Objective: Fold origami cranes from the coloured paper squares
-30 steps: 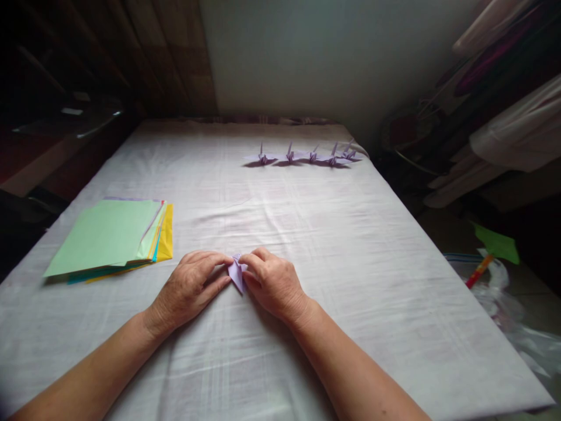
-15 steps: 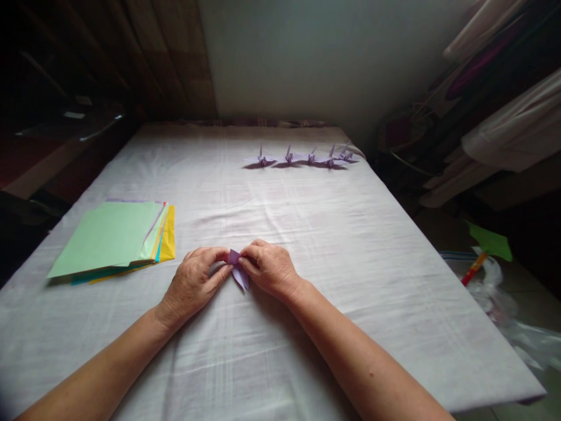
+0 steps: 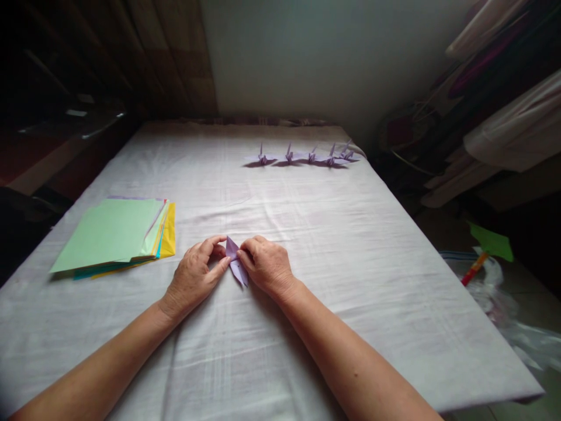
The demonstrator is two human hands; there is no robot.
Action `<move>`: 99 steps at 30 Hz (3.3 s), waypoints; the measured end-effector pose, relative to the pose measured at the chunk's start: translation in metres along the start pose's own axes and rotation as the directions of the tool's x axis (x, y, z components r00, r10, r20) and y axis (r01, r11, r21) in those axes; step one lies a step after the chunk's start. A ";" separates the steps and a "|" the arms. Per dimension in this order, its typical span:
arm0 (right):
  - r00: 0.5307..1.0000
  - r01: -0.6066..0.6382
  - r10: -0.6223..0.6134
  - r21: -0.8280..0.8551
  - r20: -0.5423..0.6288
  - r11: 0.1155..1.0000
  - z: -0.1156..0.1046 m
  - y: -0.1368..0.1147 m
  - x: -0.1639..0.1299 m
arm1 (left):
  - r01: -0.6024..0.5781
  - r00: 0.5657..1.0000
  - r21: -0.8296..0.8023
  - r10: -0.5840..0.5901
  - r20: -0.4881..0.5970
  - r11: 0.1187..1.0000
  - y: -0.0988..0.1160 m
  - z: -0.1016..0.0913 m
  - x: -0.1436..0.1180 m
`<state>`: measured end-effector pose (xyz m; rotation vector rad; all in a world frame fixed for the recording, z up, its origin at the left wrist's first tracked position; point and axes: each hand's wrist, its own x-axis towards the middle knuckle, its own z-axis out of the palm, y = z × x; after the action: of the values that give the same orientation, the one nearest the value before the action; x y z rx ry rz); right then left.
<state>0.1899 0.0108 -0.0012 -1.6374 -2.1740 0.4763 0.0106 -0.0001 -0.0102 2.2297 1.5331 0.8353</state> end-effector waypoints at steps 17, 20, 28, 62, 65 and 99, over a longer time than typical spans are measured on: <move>0.971 0.195 -0.171 0.138 -0.168 0.971 0.005 0.013 -0.016 | -0.108 0.994 0.076 0.109 -0.008 0.991 0.002 -0.001 -0.002; 0.934 0.322 -0.304 0.071 -0.190 0.944 0.004 0.014 -0.028 | -0.108 0.994 0.059 0.108 -0.004 0.992 0.002 -0.002 0.000; 0.935 0.323 -0.342 -0.180 -0.091 0.929 0.001 -0.002 -0.029 | -0.069 0.997 0.051 0.068 0.020 0.996 0.004 -0.003 0.001; 0.973 0.185 -0.160 0.148 -0.164 0.972 0.004 -0.004 -0.038 | -0.103 0.995 0.157 0.103 0.008 0.982 0.005 -0.008 -0.003; 0.971 0.206 -0.177 0.185 -0.161 0.961 0.007 -0.006 -0.041 | -0.088 0.996 0.128 0.090 -0.011 0.988 0.006 -0.011 -0.003; 0.964 0.218 -0.106 0.497 -0.243 0.840 0.005 0.005 -0.032 | 0.239 0.963 -0.391 -0.164 0.215 0.889 0.015 -0.019 -0.004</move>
<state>0.1999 -0.0192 -0.0115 -1.1380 -1.7984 0.7324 0.0089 -0.0105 0.0113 1.7530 1.3295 0.7889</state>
